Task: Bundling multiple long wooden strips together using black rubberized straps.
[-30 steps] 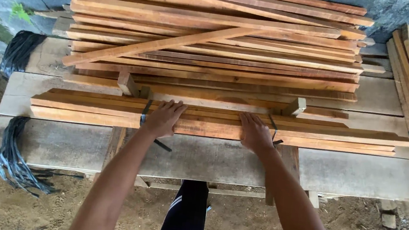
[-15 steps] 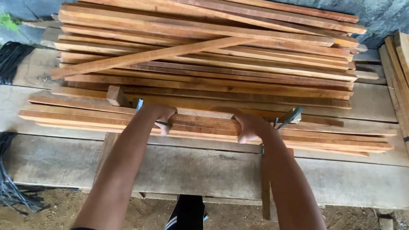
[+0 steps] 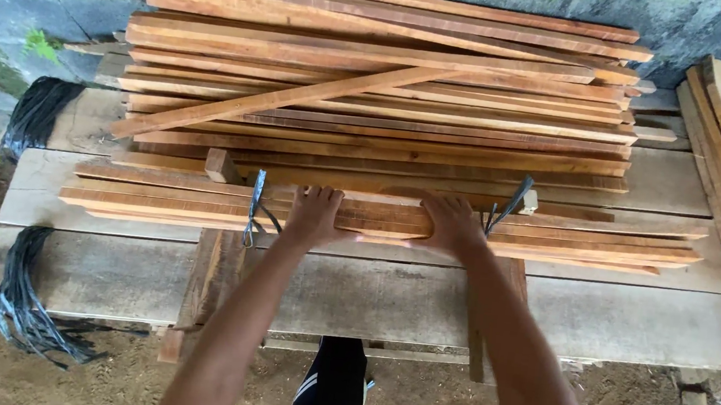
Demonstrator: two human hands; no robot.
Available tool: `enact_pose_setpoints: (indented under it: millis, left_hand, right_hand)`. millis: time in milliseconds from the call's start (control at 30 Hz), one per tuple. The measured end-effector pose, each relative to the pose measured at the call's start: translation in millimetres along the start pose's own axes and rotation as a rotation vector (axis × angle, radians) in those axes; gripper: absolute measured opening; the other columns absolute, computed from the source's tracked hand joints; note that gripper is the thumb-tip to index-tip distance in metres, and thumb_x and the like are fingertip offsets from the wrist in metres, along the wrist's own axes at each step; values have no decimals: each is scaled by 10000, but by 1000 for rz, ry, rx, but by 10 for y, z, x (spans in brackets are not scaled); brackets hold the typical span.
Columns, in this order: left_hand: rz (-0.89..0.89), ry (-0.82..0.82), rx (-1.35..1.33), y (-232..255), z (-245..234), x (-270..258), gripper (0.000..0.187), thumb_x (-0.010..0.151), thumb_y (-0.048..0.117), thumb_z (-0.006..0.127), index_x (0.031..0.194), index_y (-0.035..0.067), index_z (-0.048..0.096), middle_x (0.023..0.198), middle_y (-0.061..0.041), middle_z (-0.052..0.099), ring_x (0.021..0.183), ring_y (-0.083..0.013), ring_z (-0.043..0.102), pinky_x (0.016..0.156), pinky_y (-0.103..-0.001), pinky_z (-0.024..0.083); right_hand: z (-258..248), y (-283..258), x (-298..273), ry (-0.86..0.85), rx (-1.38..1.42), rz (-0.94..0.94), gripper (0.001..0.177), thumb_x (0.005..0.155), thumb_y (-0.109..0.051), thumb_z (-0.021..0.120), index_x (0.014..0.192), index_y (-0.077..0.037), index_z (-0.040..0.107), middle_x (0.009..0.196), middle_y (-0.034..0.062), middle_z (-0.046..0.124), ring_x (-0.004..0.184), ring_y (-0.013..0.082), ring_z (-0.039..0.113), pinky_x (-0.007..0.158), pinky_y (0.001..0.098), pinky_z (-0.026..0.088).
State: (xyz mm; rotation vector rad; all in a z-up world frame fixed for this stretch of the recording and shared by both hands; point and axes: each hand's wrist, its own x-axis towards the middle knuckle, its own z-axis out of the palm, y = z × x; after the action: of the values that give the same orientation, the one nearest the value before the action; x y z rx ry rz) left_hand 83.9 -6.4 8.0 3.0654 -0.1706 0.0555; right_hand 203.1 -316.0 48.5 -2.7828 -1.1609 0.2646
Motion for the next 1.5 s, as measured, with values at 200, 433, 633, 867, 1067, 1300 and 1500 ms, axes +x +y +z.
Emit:
enact_pose_setpoints:
  millis: [200,433,633,867,1067,1300,1500]
  left_hand:
    - [32,414,168,41,165,30,876,520,866,750,974,131,606,882,-66,624,873,-254,661,772,-433,488]
    - [104,430,262,-4,72,67,751,629,845,685,916,159,579,804,-23,598,760,-236,653,699,-406,477]
    - [39,331,200,-76,411,120,923,654,964,573,976,100,611,890,-86,638,889,-264,677,792,-417,499]
    - [25,575,199,5,281,143,881,525,952,620,856,136,596,769,-70,603,736,-266,663,681,-439,494]
    - [66,616,276,-37,265,160,604,582,717,706,825,181,567,721,-28,540,644,-257,594,596,-435,429]
    - [58,354,154,115,-228,16,820,686,819,683,975,54,625,835,-111,613,837,-300,661,758,-433,494]
    - [66,540,237,181,-428,-21,307,757,418,684,874,159,566,761,-34,551,707,-265,601,656,-427,427]
  right_hand:
    - [170,-59,-90,658,-214,-145,819,646,-836,733,1072,-138,681,931,75,712,895,273,727,794,434,550]
    - [140,-46,-14,266,-213,-16,885,635,-922,657,1037,-133,671,975,103,719,998,292,724,879,446,558]
    - [250,-15,6,450,-261,-65,861,599,-921,680,966,-142,682,883,71,714,912,258,734,794,412,575]
    - [-97,-283,-127,408,-251,19,1023,538,-918,719,1180,-124,653,991,98,750,990,268,752,919,410,551]
    - [106,-88,-41,262,-277,53,893,568,-910,688,1035,-149,650,977,59,728,998,245,736,902,395,544]
    - [238,-2,24,408,-284,-10,922,539,-931,681,965,-113,666,920,85,739,923,274,756,834,397,553]
    - [195,-29,-9,631,-294,-122,876,517,-916,723,875,-118,678,829,83,724,819,281,760,738,394,562]
